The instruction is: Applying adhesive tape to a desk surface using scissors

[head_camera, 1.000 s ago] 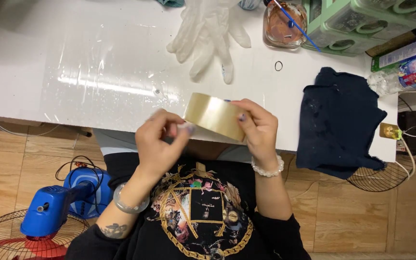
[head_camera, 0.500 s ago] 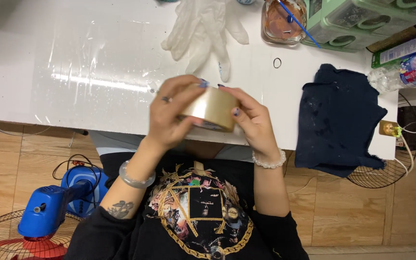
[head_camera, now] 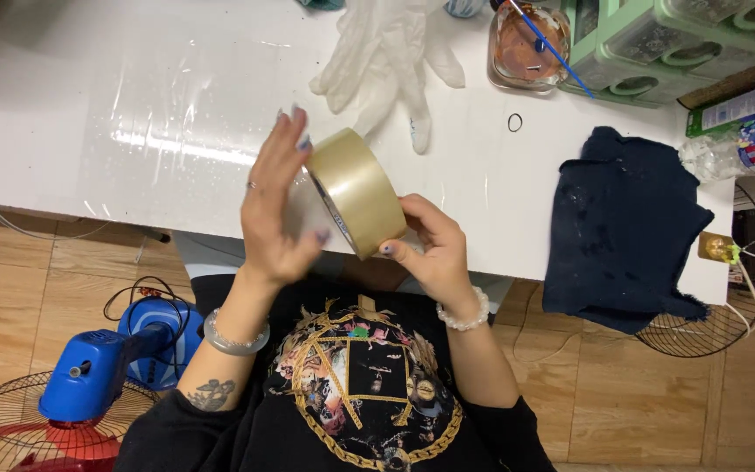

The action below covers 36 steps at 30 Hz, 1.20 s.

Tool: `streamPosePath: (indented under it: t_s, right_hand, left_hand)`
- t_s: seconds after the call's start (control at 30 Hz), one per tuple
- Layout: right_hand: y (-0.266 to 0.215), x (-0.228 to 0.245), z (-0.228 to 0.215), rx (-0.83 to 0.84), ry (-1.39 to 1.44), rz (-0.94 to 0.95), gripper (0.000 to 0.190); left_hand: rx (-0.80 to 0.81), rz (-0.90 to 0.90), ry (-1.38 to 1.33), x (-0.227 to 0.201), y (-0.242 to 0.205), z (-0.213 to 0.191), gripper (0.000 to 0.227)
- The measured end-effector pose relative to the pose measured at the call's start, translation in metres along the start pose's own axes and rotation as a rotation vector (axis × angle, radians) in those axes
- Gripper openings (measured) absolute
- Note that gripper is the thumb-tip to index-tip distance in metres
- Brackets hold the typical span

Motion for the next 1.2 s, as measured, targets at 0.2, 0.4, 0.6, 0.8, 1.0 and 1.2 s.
streamPosePath:
  t_s: [0.2,0.4,0.6,0.8,1.0,1.2]
  right_hand:
    - [0.006,0.025,0.010,-0.084,-0.093,-0.020,0.038]
    - [0.005,0.011,0.011,-0.099,-0.070,0.018,0.041]
    - [0.009,-0.005,0.017,-0.068,-0.118,-0.011,0.033]
    - [0.006,0.020,0.023,-0.140,-0.130,-0.001,0.028]
    - [0.000,0.017,0.015,-0.220,-0.172,0.045,0.026]
    - [-0.003,0.048,0.017,-0.205,-0.236,0.074,0.019]
  left_hand:
    - [0.120,0.116,0.020,-0.025,0.005,0.015,0.075]
    - [0.101,0.023,0.057,-0.014,0.015,0.012,0.074]
    - [0.079,-0.138,-0.009,0.000,0.027,0.007,0.071]
    - [0.106,-0.334,-0.054,-0.001,0.012,0.011,0.073]
    - [0.167,-0.438,-0.005,-0.024,0.007,0.010,0.072]
    - [0.165,-0.539,-0.038,-0.019,0.007,0.011,0.069]
Point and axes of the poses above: each hand's wrist, its own y-axis towards the middle knuckle, its own z-axis out of the palm, x = y × z, the point moved 3 cm from there along y, towards the middle knuckle, and after that the axes turned 7 degrees about -y, right-handed, at the moved point
